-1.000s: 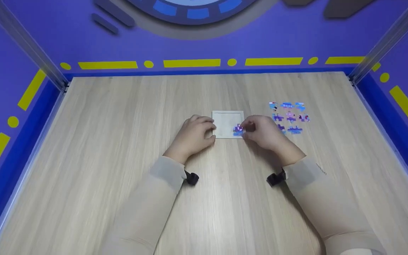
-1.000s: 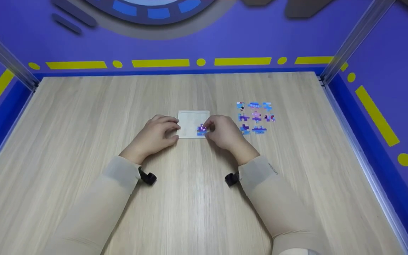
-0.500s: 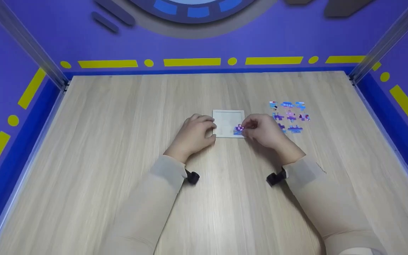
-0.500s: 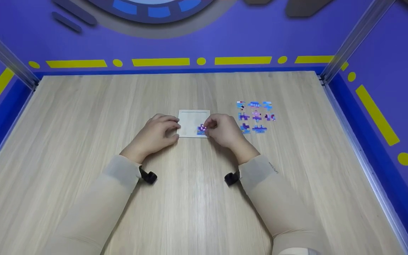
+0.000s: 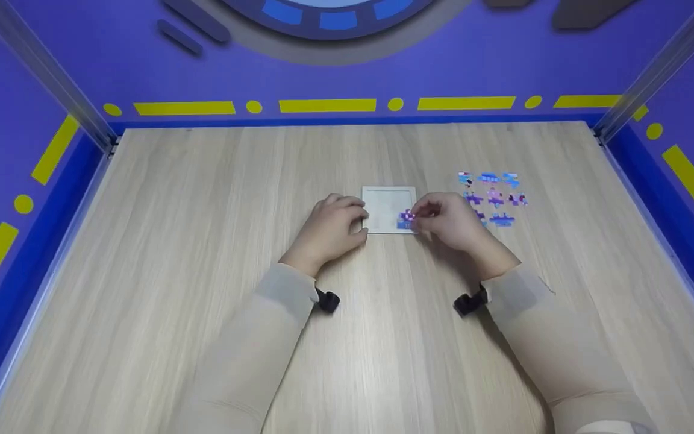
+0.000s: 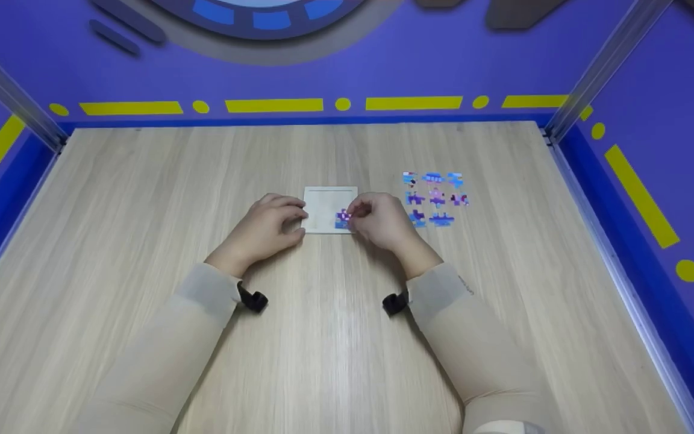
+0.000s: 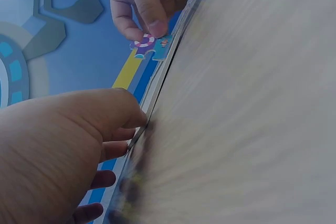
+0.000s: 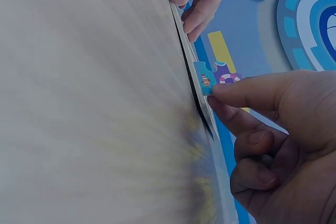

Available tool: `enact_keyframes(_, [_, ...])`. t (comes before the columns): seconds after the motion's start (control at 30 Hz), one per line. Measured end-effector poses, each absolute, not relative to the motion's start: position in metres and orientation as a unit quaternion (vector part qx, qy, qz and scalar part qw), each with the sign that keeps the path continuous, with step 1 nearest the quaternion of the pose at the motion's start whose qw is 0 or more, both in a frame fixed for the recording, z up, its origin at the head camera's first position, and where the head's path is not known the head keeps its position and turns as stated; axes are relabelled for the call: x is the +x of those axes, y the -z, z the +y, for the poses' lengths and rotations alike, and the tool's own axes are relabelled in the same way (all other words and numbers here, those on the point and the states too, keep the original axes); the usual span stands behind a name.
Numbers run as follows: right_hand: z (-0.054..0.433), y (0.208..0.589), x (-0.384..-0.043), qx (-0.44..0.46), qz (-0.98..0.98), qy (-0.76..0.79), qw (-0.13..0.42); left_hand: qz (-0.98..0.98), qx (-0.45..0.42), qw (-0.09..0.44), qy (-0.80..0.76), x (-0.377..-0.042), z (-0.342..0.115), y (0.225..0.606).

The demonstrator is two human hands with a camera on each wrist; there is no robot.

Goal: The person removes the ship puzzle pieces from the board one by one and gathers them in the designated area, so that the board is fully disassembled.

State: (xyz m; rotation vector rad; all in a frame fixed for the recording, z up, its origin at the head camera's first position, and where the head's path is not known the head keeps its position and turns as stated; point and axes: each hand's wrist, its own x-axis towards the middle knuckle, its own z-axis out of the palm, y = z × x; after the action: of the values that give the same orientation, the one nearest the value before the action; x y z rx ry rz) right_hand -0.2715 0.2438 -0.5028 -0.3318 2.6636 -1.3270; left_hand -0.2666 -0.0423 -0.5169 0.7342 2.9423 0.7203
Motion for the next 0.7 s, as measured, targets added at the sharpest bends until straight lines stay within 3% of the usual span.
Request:
enact_keyframes(0.37, [0.2440,0.5021,-0.2694,-0.049,0.771,0.617,0.148,0.944,0.236,0.018,-0.230,-0.2674,-0.0423,0.5188])
enact_keyframes(0.7, [0.2416,0.4997,-0.2684,0.003,0.716,0.671,0.190,0.942,0.239,0.018,-0.234,-0.2671,-0.0432,0.5180])
